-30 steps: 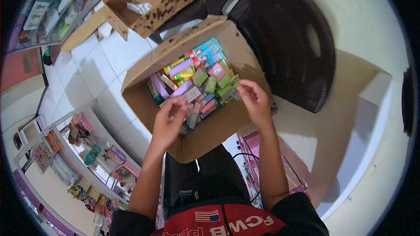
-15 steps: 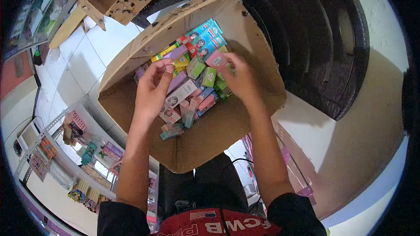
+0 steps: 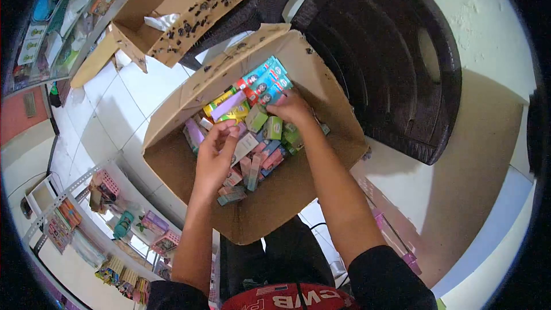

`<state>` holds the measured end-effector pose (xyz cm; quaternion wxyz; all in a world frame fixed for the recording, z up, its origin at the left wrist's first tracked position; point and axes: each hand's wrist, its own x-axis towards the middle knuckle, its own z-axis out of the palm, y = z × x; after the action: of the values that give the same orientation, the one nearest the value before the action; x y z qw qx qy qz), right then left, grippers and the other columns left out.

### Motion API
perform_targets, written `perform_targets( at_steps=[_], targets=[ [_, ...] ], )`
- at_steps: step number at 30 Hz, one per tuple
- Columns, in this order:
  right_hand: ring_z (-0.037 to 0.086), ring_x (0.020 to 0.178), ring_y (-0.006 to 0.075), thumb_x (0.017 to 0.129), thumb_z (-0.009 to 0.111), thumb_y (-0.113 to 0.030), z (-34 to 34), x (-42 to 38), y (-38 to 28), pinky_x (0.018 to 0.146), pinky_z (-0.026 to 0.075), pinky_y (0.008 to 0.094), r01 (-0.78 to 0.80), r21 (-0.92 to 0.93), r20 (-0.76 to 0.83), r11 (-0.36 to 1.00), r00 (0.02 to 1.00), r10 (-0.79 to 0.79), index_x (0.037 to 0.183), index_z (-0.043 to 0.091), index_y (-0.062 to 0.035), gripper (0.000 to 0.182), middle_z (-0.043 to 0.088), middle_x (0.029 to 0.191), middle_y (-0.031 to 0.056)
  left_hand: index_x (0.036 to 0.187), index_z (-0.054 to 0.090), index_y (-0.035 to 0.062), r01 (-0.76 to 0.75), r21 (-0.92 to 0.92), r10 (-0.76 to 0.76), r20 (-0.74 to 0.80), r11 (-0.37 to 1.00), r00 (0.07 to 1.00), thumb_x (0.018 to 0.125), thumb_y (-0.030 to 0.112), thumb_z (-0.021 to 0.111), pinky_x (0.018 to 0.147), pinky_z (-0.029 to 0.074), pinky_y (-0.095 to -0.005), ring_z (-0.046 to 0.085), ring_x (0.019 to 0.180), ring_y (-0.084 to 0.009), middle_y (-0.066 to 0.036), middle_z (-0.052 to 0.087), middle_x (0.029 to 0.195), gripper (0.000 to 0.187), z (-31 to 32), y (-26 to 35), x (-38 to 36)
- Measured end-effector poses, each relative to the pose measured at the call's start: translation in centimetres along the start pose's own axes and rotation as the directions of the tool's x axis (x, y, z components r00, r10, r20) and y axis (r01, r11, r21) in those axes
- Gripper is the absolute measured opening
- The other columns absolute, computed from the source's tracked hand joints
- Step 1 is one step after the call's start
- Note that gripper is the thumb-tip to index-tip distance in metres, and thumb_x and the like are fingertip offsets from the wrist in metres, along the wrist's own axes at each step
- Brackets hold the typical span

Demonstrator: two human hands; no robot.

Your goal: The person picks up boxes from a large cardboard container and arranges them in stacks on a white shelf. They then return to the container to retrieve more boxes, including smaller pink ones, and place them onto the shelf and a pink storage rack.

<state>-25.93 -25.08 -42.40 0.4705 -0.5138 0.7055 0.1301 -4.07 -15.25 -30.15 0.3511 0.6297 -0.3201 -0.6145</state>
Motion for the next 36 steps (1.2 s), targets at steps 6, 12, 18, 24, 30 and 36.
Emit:
perform_targets(
  at_steps=[6, 12, 18, 24, 30, 36],
  targets=[
    [0.067, 0.108, 0.0270, 0.062, 0.085, -0.022, -1.0, -4.1, 0.6, 0.093, 0.052, 0.0387, 0.285, 0.463, -0.268, 0.839, 0.948, -0.174, 0.132, 0.053, -0.0082, 0.078, 0.068, 0.115, 0.0159, 0.120, 0.061, 0.0002, -0.033, -0.028, 0.032, -0.051, 0.999, 0.998, 0.101, 0.016, 0.059, 0.091, 0.048, -0.0282, 0.062, 0.100, -0.0121, -0.006, 0.068, 0.107, 0.024, 0.3, -0.1, -0.1],
    [0.062, 0.110, 0.0201, 0.076, 0.073, 0.005, -5.3, -15.4, -1.6, 0.091, 0.053, 0.0342, 0.362, 0.883, -0.189, 0.298, 0.856, -0.481, 0.146, 0.036, -0.0124, 0.082, 0.052, 0.130, 0.0096, 0.126, 0.058, 0.0001, -0.133, 0.000, 0.133, 0.046, 0.991, 0.990, 0.099, 0.014, 0.062, 0.094, 0.049, -0.0308, 0.063, 0.103, -0.0145, -0.008, 0.066, 0.111, 0.030, 1.6, 3.6, -2.2],
    [0.054, 0.122, 0.0227, 0.072, 0.073, -0.004, -8.2, -24.8, -3.3, 0.105, 0.041, 0.0367, 0.672, 0.595, -0.405, 0.441, 0.725, -0.557, 0.141, 0.045, -0.0037, 0.075, 0.057, 0.130, 0.0107, 0.137, 0.051, 0.0018, -0.149, -0.042, 0.155, 0.197, 0.988, 0.968, 0.096, 0.016, 0.067, 0.090, 0.051, -0.0322, 0.063, 0.103, -0.0167, -0.009, 0.064, 0.117, 0.046, 2.5, 10.3, -6.9],
    [0.050, 0.129, 0.0283, 0.077, 0.075, -0.006, -8.6, -31.3, -4.1, 0.107, 0.041, 0.0379, 0.825, 0.301, -0.530, 0.479, 0.562, -0.635, 0.140, 0.047, -0.0022, 0.068, 0.051, 0.136, 0.0161, 0.139, 0.049, 0.0029, -0.208, -0.064, 0.218, 0.256, 0.976, 0.942, 0.091, 0.007, 0.071, 0.088, 0.052, -0.0305, 0.063, 0.104, -0.0154, -0.009, 0.064, 0.120, 0.053, 2.8, 13.6, -11.1],
    [0.051, 0.128, 0.0301, 0.080, 0.075, -0.007, -7.8, -36.3, -5.0, 0.103, 0.046, 0.0384, 0.899, 0.248, -0.656, 0.361, 0.430, -0.621, 0.140, 0.046, -0.0066, 0.067, 0.051, 0.133, 0.0159, 0.137, 0.047, 0.0014, -0.305, -0.163, 0.345, 0.417, 0.938, 0.841, 0.084, -0.006, 0.070, 0.097, 0.048, -0.0331, 0.059, 0.115, -0.0175, -0.008, 0.061, 0.125, 0.058, 0.5, 14.4, -13.8],
    [0.053, 0.124, 0.0180, 0.086, 0.073, -0.003, -5.4, -42.4, -4.6, 0.099, 0.047, 0.0343, 0.648, 0.721, -0.432, 0.246, 0.698, -0.571, 0.138, 0.047, -0.0055, 0.059, 0.051, 0.137, 0.0084, 0.129, 0.048, 0.0055, -0.339, -0.241, 0.414, 0.607, 0.909, 0.678, 0.077, -0.010, 0.068, 0.103, 0.043, -0.0354, 0.054, 0.124, -0.0195, -0.009, 0.055, 0.132, 0.058, -2.2, 16.2, -16.5]
  ],
)
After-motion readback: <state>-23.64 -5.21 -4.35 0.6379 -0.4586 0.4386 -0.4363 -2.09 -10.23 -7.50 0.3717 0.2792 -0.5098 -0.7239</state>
